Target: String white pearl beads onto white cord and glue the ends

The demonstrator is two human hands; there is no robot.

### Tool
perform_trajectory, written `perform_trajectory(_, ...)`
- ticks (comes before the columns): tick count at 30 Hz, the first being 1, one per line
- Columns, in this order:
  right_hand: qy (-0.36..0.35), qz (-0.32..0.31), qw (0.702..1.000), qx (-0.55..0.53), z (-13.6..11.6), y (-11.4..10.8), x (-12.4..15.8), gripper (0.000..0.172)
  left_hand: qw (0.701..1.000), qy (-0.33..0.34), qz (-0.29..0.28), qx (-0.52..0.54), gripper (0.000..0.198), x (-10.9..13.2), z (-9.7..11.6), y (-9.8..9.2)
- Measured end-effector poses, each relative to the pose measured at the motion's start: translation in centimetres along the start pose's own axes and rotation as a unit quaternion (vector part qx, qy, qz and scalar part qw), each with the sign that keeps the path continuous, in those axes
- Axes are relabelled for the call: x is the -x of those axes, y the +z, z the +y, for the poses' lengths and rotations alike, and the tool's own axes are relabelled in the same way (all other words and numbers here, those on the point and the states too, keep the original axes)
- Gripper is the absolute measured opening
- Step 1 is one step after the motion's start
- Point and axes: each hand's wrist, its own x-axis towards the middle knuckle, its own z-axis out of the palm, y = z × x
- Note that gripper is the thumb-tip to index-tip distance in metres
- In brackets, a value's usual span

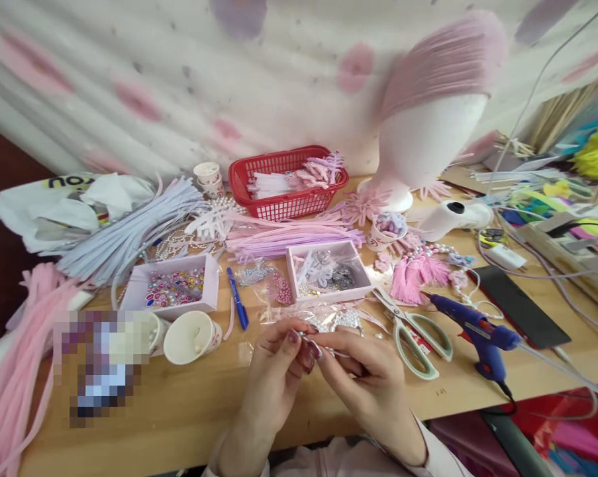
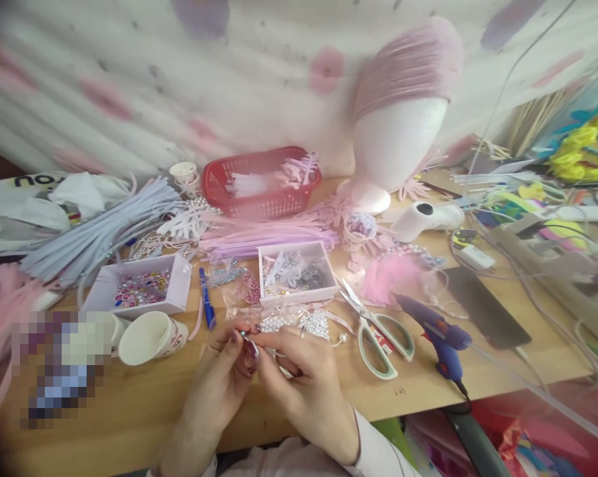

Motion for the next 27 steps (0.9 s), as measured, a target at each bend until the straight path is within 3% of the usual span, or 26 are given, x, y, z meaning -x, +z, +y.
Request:
perform_trajectory(8, -0.008, -0.004, 1.0, 0.014, 0.2, -0.1, 0.2, 0.016, 1.0, -0.001, -0.03, 0.008, 0.02, -0.1, -0.2, -0.6)
perform_trajectory(15, 0.005, -0.005, 1.0, 0.007, 0.1, 0.0, 0.1, 0.017, 0.999, 0.012, 0.005, -0.038, 0.03, -0.1, -0.1, -0.6)
perform_trajectory(22, 0.015, -0.026, 1.0, 0.008, 0.0, -0.4, 0.2, 0.017, 0.998, 0.034, 0.004, -0.056, 0.026, 0.2, 0.1, -0.4)
perform_trajectory(27, -0.019, -0.065, 0.998, 0.005, 0.1, -0.6, 0.9, 0.016, 0.993, 0.07, -0.051, -0.084, 0.016, 0.9, 0.1, -1.0)
